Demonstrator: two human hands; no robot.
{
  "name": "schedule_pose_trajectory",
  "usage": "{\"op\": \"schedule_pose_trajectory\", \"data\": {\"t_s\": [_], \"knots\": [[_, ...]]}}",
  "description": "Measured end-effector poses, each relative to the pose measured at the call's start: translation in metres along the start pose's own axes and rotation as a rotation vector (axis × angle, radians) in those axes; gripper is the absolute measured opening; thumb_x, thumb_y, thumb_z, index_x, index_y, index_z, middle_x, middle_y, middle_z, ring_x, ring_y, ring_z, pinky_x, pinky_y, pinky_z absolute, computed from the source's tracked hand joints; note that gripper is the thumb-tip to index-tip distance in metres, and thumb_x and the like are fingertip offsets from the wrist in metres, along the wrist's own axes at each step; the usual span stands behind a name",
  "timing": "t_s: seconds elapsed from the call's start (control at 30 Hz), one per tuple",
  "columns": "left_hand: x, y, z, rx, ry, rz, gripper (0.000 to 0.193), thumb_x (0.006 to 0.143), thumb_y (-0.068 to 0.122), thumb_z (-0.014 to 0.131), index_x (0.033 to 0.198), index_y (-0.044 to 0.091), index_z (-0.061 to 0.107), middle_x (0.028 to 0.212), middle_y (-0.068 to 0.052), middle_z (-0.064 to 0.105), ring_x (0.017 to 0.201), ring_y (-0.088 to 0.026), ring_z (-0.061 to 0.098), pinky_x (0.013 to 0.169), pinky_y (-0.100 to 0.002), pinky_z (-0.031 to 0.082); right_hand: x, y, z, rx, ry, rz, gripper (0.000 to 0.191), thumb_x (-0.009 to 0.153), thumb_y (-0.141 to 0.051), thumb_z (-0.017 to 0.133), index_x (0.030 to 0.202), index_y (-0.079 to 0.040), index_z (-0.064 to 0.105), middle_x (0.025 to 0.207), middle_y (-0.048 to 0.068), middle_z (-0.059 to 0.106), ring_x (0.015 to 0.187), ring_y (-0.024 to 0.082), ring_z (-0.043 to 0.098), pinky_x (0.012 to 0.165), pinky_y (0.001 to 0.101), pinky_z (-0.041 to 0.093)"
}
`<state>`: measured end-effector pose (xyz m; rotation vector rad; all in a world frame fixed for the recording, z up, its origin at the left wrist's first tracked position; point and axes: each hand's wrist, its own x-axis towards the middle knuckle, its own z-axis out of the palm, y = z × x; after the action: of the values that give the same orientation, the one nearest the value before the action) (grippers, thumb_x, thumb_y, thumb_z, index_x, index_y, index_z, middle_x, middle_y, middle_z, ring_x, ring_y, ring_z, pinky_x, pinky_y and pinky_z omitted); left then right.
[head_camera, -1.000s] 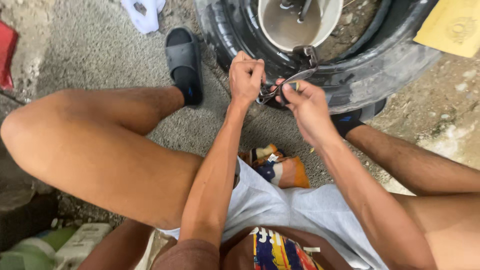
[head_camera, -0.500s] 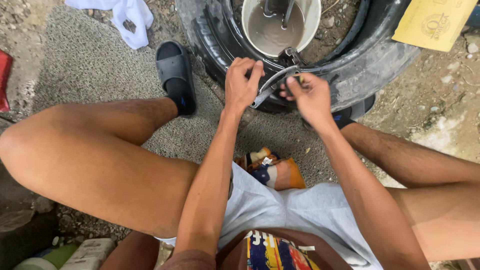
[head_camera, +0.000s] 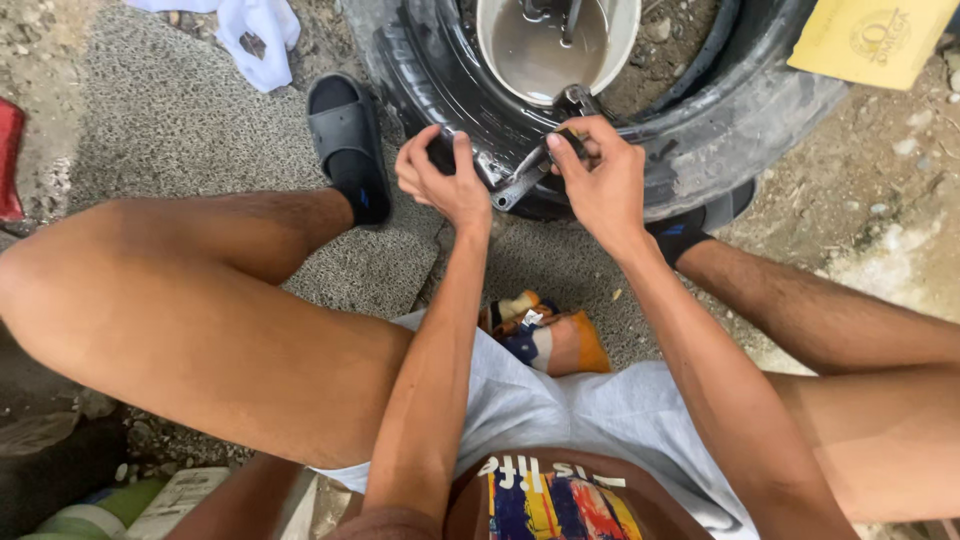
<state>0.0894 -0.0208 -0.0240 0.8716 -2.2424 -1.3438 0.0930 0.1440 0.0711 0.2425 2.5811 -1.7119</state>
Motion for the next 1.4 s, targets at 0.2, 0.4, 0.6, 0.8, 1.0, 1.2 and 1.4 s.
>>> {"op": "schedule_pose_trajectory", "data": {"t_s": [0.2,0.4,0.6,0.8,1.0,1.2,1.4], "knots": [[0.029,0.024,0.002,0.07,0.015,0.023,0.065,0.078,0.03,0.083,0.134,0.012,0.053,0.142,-0.014,0.04,0.14,-0.036,0.034,0.114,-0.056,0.021,0.0,-0.016,0.023,0.119,-0.062,0.093,0.016,0.099,-0.012,0.074,0.107,0.001,0.071,0.078,0.004,0.073,0.066,0.006,0.067,0.057,0.0217,0.05],[0.042,0.049,0.007,0.166,-0.223,0.214,0.028,0.076,0.015,0.077,0.103,0.014,0.073,0.141,-0.012,0.054,0.148,-0.034,0.034,0.122,-0.055,0.018,0.013,-0.01,0.015,0.096,-0.067,0.15,0.02,0.096,-0.014,0.076,0.11,0.0,0.076,0.083,0.005,0.075,0.068,0.008,0.068,0.058,0.0221,0.052],[0.032,0.047,0.012,0.169,-0.196,0.129,0.017,0.075,0.004,0.068,0.087,0.013,0.074,0.138,-0.008,0.061,0.151,-0.032,0.037,0.124,-0.056,0.017,0.006,-0.016,0.026,0.049,-0.098,0.174,0.021,0.095,-0.016,0.076,0.111,-0.002,0.077,0.083,0.004,0.077,0.065,0.008,0.069,0.056,0.0231,0.053],[0.033,0.044,0.015,0.135,-0.185,0.139,0.019,0.075,0.001,0.065,0.087,0.011,0.074,0.137,-0.007,0.063,0.15,-0.032,0.038,0.123,-0.056,0.017,0.01,-0.011,0.027,-0.162,-0.099,0.215,0.019,0.097,-0.021,0.076,0.102,-0.003,0.075,0.068,0.007,0.073,0.057,0.007,0.069,0.047,0.0249,0.048],[0.031,0.046,0.01,0.12,-0.197,0.104,0.017,0.078,0.0,0.062,0.086,0.011,0.072,0.137,-0.007,0.063,0.151,-0.033,0.036,0.123,-0.055,0.016,0.033,-0.004,0.003,-0.185,0.071,0.166,0.018,0.101,-0.02,0.074,0.102,-0.002,0.072,0.066,0.006,0.07,0.054,0.011,0.067,0.043,0.0282,0.042],[0.033,0.051,0.012,0.137,-0.198,0.133,0.017,0.077,0.0,0.062,0.084,0.01,0.073,0.133,-0.006,0.065,0.15,-0.031,0.037,0.123,-0.054,0.017,0.012,-0.02,0.023,-0.174,-0.047,0.187,0.021,0.097,-0.024,0.074,0.1,-0.004,0.071,0.055,0.008,0.067,0.049,0.013,0.069,0.045,0.0292,0.047],[0.034,0.049,0.012,0.149,-0.193,0.121,0.015,0.077,0.001,0.062,0.082,0.011,0.072,0.129,-0.004,0.067,0.149,-0.032,0.038,0.122,-0.053,0.018,0.057,-0.009,-0.033,-0.558,0.062,-0.127,0.02,0.096,-0.024,0.084,0.107,-0.008,0.081,0.078,0.014,0.071,0.064,0.024,0.068,0.061,0.0362,0.052]]}}
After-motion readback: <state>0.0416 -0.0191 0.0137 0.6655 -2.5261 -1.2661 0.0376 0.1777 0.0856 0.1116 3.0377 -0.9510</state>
